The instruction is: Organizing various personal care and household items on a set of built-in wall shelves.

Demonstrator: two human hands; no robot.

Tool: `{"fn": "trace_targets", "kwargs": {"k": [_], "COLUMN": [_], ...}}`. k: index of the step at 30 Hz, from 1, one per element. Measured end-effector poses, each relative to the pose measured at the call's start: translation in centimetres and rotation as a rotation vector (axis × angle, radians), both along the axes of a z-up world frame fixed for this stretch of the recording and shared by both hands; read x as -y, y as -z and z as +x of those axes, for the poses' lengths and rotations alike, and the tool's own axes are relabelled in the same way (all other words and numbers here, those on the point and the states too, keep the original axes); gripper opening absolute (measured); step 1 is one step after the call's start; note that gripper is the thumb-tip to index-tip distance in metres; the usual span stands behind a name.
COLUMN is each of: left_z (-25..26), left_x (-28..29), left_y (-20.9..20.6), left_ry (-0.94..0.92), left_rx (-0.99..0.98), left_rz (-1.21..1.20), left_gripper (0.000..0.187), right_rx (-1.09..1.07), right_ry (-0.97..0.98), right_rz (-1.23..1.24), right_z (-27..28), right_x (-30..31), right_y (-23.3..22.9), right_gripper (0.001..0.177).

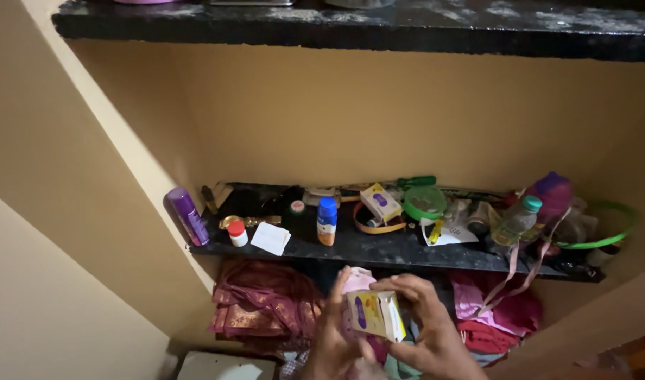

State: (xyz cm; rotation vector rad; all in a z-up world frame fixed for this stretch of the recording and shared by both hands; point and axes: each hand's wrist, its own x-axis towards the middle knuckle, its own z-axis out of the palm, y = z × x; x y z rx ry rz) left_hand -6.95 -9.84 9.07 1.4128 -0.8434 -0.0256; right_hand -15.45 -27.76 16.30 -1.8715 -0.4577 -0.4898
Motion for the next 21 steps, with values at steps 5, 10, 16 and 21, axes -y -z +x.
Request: {"fn": "trace_targets", "kwargs": {"k": [5,10,16,21], "left_z": [-0.4,-0.4,0.2,-0.5], "left_x": [-0.1,0.8,2.1,3.0], "left_y": [0.7,1.7,3.4,3.7], "left_ry": [-0.144,-0.066,-0.015,-0.041], "left_rx": [0.075,-0.035,-0.026,-0.178], "left_rz": [0.045,-0.101,-0.034,-0.025], "left_gripper": [0.091,0.089,0.081,0.083], "right_rx": [-0.199,-0.277,-0.275,-0.242], "right_ry": [-0.176,-0.294,-0.206,-0.142], "right_rz": [0.283,0.616,0.621,0.507], "right_z": [-0.5,-1.8,-3.0,-3.8], "right_x": [1.2,1.5,1.9,2.3], "right_y": [0.3,0.5,0.7,1.6], "right_gripper": [0.068,0.064,0.059,0.060]}}
